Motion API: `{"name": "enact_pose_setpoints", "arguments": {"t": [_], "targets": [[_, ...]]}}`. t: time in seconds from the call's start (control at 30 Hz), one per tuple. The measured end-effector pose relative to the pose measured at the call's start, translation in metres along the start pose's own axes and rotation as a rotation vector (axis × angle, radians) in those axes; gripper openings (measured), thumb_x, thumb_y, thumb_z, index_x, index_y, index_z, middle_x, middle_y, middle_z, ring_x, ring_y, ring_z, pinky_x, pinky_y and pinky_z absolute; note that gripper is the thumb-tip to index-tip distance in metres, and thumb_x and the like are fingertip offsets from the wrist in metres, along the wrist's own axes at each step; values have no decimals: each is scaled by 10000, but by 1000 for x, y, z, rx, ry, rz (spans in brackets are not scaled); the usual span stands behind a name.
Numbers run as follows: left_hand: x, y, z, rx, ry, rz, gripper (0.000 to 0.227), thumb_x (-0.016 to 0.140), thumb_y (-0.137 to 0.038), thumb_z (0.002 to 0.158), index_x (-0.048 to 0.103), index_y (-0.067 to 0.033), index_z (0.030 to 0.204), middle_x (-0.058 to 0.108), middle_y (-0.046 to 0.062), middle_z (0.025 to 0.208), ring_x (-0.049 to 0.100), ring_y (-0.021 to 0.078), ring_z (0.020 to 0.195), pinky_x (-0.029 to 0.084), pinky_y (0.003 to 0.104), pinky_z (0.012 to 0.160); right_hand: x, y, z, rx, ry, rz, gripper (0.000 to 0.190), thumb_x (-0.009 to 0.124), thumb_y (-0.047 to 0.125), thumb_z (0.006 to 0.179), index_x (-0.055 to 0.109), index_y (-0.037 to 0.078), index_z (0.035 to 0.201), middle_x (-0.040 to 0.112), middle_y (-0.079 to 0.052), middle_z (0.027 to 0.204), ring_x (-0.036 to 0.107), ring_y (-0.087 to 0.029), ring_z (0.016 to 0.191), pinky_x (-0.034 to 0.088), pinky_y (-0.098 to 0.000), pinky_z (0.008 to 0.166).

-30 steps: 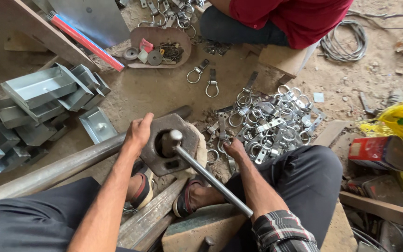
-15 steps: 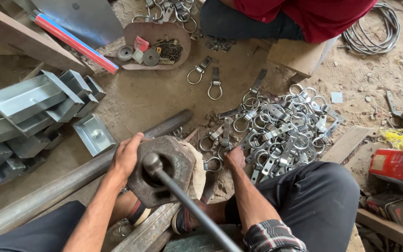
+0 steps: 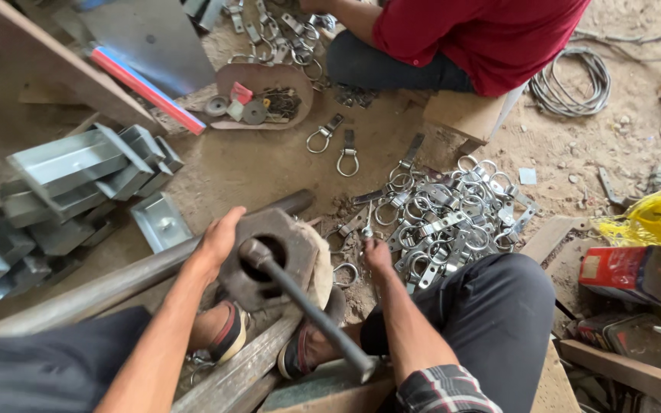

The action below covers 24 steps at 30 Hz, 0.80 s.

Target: The person sits on the floor and uses a hammer to shape small metal components on a makeshift anvil. They repeatedly pick up metal pieces, position them, and strike them to form hooks or loops. A second person in the background is also working with similar metal parts.

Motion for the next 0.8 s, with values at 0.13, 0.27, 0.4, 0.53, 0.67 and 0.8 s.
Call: {"name": "enact_pose_setpoints", "arguments": {"t": [0.13,0.27,0.4,0.53,0.67,0.8], "targets": [[0,14,17,-2,6,44,791,464,-505,912,545,112,1399,519,304,1496,457,376,1423,336,475,1169,-29,44,-28,53,-54,178,405,428,336,1119,669,11,1139,708,-100,880,613,-179,716,511,-349,671],[14,18,29,36,17,14,837,477,-529,932,418,126,1448,378,354,1538,353,423,1461,303,490,1171,-81,91,-80,25,-24,343,380,378,312,1128,607,14,1178,712,-84,860,635,-165,733,534,-310,726],[25,14,30,103,-57,103,822,466,-564,892,582,132,1313,595,363,1377,562,407,1350,427,460,1105,-117,137,-147,-128,-44,262,339,392,307,1111,625,68,1173,684,-64,853,608,-165,743,510,-322,718],[39,6,27,113,-91,148,805,471,-573,878,620,119,1260,603,377,1316,580,436,1307,457,473,1063,-127,170,-219,-346,-21,120,407,354,350,1140,538,-12,1112,657,-76,855,689,-188,849,540,-375,873],[46,-3,19,121,-90,218,796,424,-576,861,649,89,1238,605,370,1307,589,448,1289,459,476,1064,-112,184,-289,-435,132,-108,573,394,534,1078,648,21,1089,737,-68,954,607,-208,875,470,-420,896],[44,-9,14,195,-52,265,778,378,-568,890,695,98,1136,642,389,1211,631,469,1181,492,531,975,-96,185,-329,-317,251,-271,605,611,562,926,721,24,1179,701,-105,978,629,-249,932,509,-480,891]]}}
Point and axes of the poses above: each hand's wrist, its own z-axis towards the middle knuckle, its own x-axis out of the palm, y = z × x, the point moved 2 cm from there along z, towards the middle knuckle
